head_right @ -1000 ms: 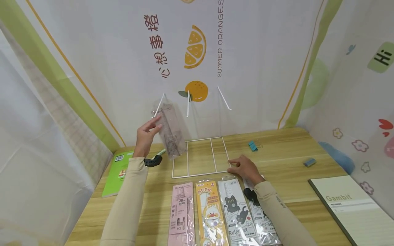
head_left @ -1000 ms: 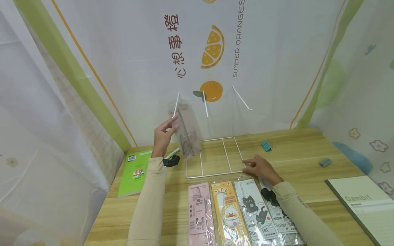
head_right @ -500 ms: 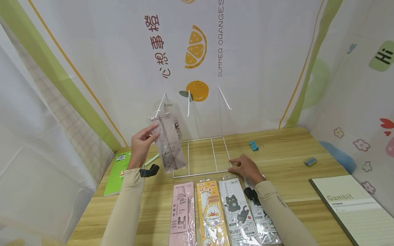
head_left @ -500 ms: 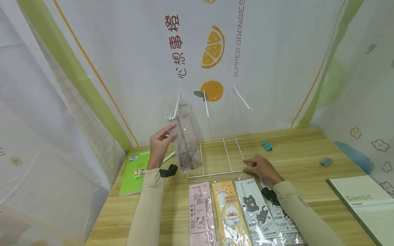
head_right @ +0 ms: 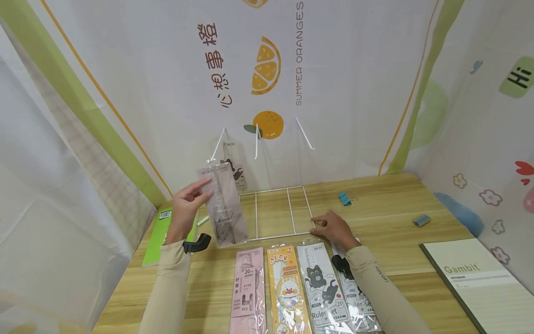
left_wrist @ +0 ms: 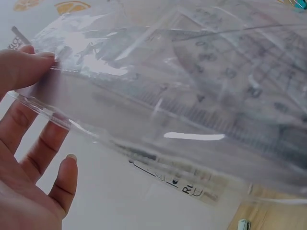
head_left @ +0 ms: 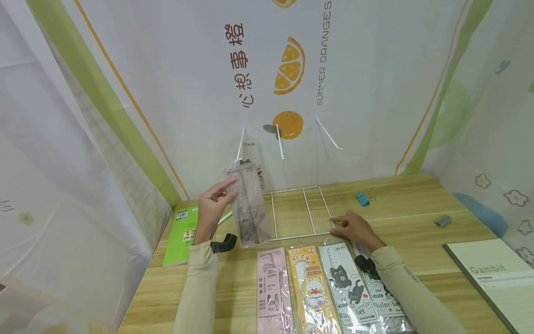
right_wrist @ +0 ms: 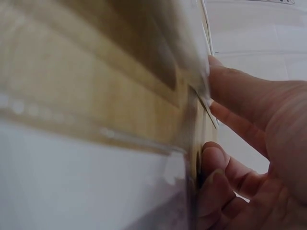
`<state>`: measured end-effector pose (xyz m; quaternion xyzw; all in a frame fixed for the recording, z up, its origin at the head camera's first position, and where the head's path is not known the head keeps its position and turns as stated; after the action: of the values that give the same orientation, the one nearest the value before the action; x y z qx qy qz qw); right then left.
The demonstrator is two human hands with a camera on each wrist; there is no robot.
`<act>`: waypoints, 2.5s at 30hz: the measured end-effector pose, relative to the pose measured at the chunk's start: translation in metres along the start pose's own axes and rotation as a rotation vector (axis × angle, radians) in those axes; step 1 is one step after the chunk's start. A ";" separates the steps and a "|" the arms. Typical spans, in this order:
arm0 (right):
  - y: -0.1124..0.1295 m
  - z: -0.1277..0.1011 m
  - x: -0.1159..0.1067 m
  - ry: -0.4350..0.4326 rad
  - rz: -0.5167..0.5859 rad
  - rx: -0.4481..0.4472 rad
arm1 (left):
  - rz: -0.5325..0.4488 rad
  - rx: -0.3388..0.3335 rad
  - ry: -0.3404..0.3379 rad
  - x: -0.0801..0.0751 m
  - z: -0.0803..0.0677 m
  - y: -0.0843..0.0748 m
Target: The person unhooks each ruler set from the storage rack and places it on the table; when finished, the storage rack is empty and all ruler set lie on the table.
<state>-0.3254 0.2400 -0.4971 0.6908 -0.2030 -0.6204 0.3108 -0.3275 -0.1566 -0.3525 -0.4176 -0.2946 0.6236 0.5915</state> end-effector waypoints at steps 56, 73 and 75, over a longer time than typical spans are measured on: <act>-0.004 0.004 -0.004 0.017 0.001 -0.012 | 0.058 -0.697 0.258 -0.016 -0.146 0.075; 0.000 0.002 -0.003 0.019 0.006 -0.002 | 0.431 -0.587 0.263 -0.008 -0.151 0.074; -0.001 0.003 -0.003 0.016 0.003 -0.001 | 0.441 -0.587 0.281 -0.008 -0.151 0.074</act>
<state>-0.3286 0.2421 -0.4961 0.6955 -0.2013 -0.6143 0.3135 -0.2330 -0.1929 -0.4866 -0.7036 -0.2799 0.5619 0.3331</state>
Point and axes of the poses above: each hand's wrist, its own z-axis towards the middle knuckle, its own x-axis out of the palm, y = z × x, the point moved 3 cm from there along z, towards the middle knuckle, and after that the axes turned 6 degrees about y, right-handed, at the moved point
